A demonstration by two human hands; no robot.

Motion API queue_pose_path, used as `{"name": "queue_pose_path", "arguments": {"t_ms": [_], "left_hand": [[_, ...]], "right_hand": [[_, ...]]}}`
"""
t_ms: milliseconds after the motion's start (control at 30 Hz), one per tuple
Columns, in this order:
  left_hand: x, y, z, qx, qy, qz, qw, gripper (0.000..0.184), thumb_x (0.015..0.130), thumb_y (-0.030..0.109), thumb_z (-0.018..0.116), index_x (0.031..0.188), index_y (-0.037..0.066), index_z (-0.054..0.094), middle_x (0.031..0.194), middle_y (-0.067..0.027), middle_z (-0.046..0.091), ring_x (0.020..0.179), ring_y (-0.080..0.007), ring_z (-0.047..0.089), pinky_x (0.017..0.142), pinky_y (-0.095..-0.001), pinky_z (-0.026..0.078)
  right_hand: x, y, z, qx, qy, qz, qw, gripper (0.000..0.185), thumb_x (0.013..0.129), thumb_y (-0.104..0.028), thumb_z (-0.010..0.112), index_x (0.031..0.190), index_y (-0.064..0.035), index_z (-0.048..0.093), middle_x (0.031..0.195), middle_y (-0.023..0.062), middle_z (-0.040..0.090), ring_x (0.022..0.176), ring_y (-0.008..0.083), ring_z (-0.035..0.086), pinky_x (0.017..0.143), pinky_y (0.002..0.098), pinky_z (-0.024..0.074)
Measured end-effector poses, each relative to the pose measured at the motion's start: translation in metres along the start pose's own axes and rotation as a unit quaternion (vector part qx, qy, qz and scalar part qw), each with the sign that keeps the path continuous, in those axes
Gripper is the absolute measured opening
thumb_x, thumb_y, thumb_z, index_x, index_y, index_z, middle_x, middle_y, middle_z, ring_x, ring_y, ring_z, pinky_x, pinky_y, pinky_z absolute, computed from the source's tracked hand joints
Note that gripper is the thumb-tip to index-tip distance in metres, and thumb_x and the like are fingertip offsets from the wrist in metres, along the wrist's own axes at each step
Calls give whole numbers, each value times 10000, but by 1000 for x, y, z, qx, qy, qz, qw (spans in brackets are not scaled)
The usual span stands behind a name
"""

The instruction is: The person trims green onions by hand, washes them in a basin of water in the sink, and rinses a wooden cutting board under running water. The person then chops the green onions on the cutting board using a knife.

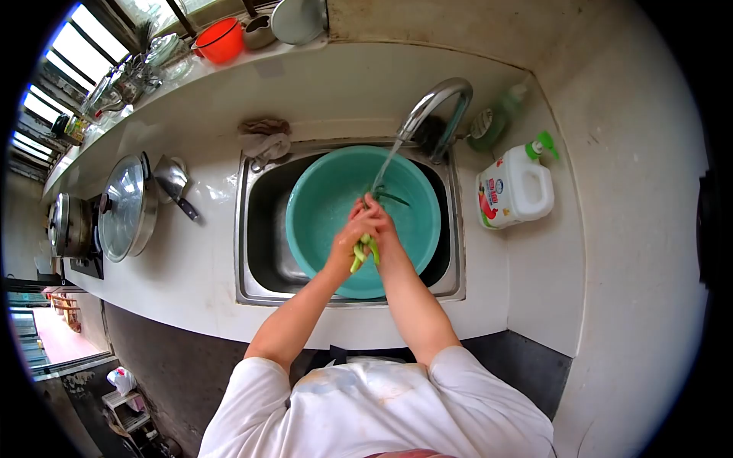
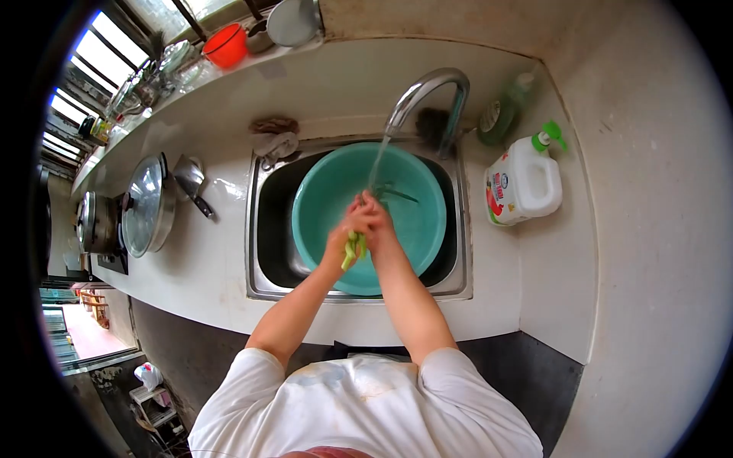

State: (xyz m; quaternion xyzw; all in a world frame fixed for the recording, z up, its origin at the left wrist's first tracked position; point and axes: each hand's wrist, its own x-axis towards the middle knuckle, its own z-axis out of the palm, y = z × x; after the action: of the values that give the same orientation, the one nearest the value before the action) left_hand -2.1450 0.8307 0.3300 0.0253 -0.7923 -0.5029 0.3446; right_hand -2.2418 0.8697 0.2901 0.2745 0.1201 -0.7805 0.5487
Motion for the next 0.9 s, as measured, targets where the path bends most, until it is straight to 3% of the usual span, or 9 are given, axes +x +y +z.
{"name": "queue_pose_path", "arguments": {"t_ms": [133,267,533,600,633,700,733,833,900], "left_hand": [[-21,8,-13,-153,-11,-125,980,196,645,-74,581,801,34,530,938,-104,622,1105,-310,516,980,-415,352],[-21,26,-26,-33,-36,-33,998,175,660,-62,583,797,35,534,910,-102,625,1090,-307,527,982,-449,348],[-4,74,-42,-54,12,-25,998,129,767,-3,610,847,44,520,845,-93,650,913,-229,616,897,-410,422],[16,73,-43,-7,33,-160,987,189,811,107,621,943,32,508,780,-69,657,767,-180,655,737,-311,505],[36,64,-40,-32,18,-232,972,198,819,128,613,957,29,511,781,-70,652,727,-178,649,692,-297,505],[67,42,-33,-62,4,-296,953,211,828,148,606,972,25,514,782,-71,647,687,-177,643,647,-283,504],[74,24,-27,-105,-53,-323,939,225,829,125,589,1000,0,512,803,-70,628,709,-169,622,661,-271,491],[73,-30,-4,-215,-118,-324,914,255,825,112,582,1035,-19,523,856,-63,599,761,-153,587,690,-264,472],[74,-37,2,-279,-126,-301,903,268,818,122,593,1043,-13,535,888,-56,590,790,-144,573,706,-270,465]], "right_hand": [[17,2,-8,-109,31,-56,992,217,792,-186,651,906,-49,527,733,22,533,591,146,520,504,260,423],[29,-6,-7,-172,2,-76,982,209,785,-174,651,882,-30,536,657,25,523,527,146,501,459,271,402],[63,-76,-67,-252,203,-229,918,304,830,-271,604,959,-3,544,626,42,518,499,165,488,511,312,450],[47,-84,-73,-504,361,-243,746,426,864,-348,539,1091,12,509,882,125,588,663,221,531,647,359,472],[42,-81,-74,-505,361,-245,744,426,864,-348,539,1091,12,509,882,125,588,663,221,531,647,359,472],[38,-78,-73,-634,300,-450,553,551,885,-345,501,1242,63,399,1166,186,520,977,292,538,814,366,440],[27,-76,-53,-635,300,-455,548,551,885,-345,501,1242,63,399,1166,186,520,977,292,538,814,366,440],[-24,-57,14,-383,-140,-277,870,513,920,-344,441,1348,-98,299,1221,113,511,1101,185,501,828,296,431],[-38,-47,48,-423,-146,-278,850,478,923,-311,446,1338,-108,324,1209,101,522,1077,165,514,821,286,436]]}}
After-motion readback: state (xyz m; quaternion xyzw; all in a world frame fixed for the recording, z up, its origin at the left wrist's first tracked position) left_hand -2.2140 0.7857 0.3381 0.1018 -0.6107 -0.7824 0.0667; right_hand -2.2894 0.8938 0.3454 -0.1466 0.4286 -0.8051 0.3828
